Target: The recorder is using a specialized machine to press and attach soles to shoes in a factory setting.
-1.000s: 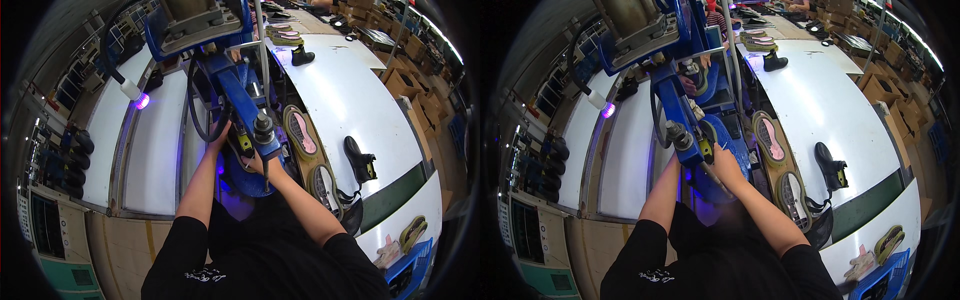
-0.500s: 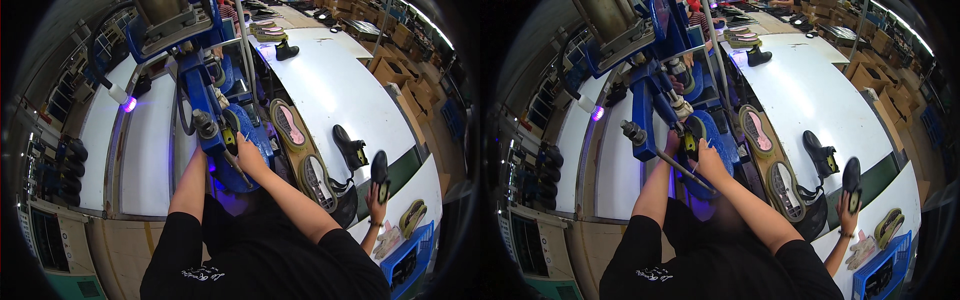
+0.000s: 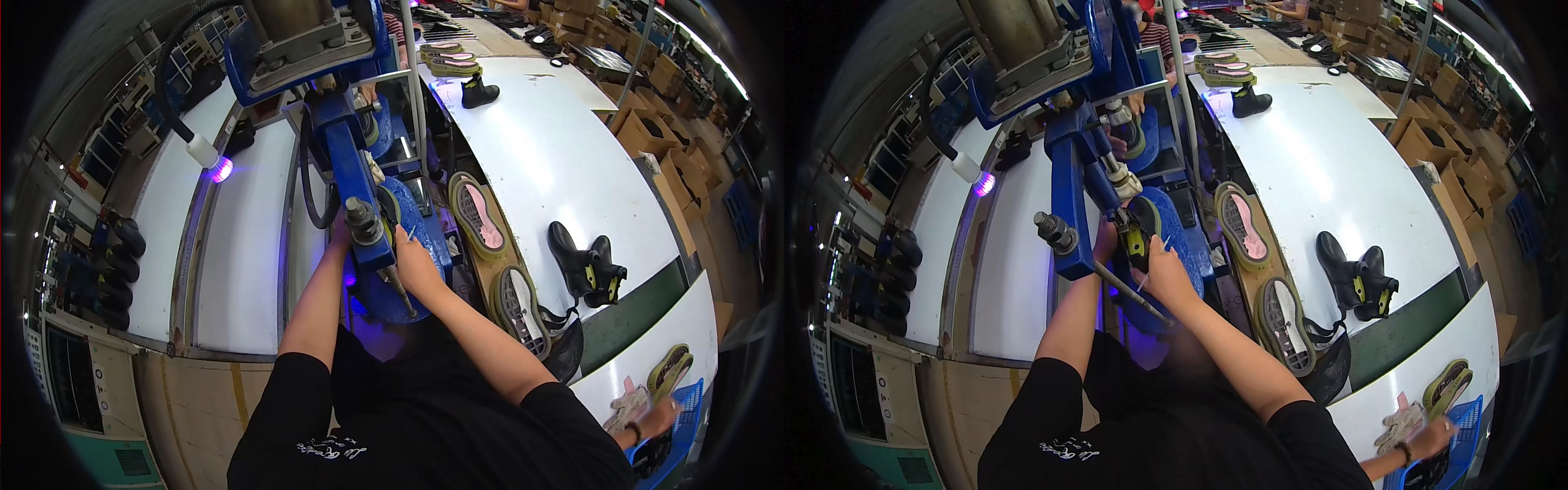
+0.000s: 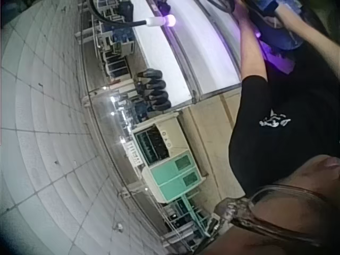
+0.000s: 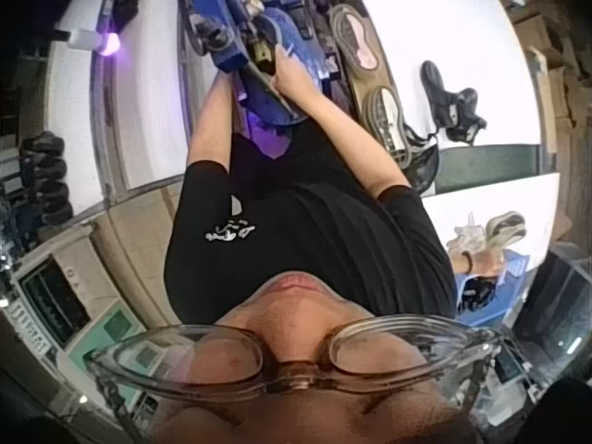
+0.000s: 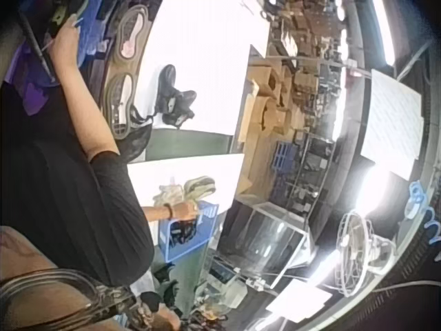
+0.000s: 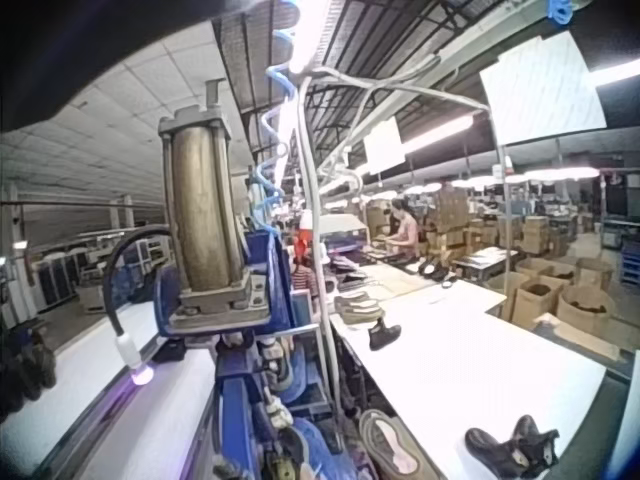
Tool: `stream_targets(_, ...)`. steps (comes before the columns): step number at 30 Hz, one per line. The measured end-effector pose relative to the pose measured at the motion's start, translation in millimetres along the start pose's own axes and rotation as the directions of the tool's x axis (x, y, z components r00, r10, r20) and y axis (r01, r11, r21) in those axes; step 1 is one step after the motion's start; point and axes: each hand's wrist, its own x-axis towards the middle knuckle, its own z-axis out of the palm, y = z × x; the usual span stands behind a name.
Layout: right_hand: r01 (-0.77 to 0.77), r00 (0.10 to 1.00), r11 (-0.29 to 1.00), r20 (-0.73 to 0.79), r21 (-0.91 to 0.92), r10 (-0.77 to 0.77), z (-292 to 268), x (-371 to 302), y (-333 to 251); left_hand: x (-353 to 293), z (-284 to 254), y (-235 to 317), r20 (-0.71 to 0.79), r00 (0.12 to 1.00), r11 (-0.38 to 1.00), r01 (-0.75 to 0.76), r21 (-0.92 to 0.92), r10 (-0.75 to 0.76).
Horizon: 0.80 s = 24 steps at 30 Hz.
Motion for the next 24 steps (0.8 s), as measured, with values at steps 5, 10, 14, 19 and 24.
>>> stream_targets(5,0.056,0.998,0.998,-0.040,0.008,-0.056,7.5,2.0,4.5,-14.6,24.1,45.2,-0.002,0.993,0.964,-0.111,0.244,0.114)
stream_targets(10,0.083,0.997,0.996,0.003,0.010,-0.083,6.1,2.2,-8.1,-36.7,29.3,103.8,0.015,0.975,0.853,-0.203,0.480,0.223)
stream_targets(14,0.042,0.999,0.999,-0.033,-0.011,-0.042,-7.9,-2.2,11.4,-62.5,89.6,190.3,0.094,0.993,0.695,-0.121,0.709,0.078)
stream_targets(19,0.122,0.992,0.990,-0.021,0.073,-0.121,1.4,2.5,3.0,-39.0,29.7,139.6,0.082,0.991,0.832,0.044,0.554,-0.107)
stream_targets(24,0.080,0.995,0.977,0.043,0.198,-0.090,0.6,4.9,-16.5,-26.2,-6.1,118.0,0.119,0.952,0.901,0.222,0.373,-0.284)
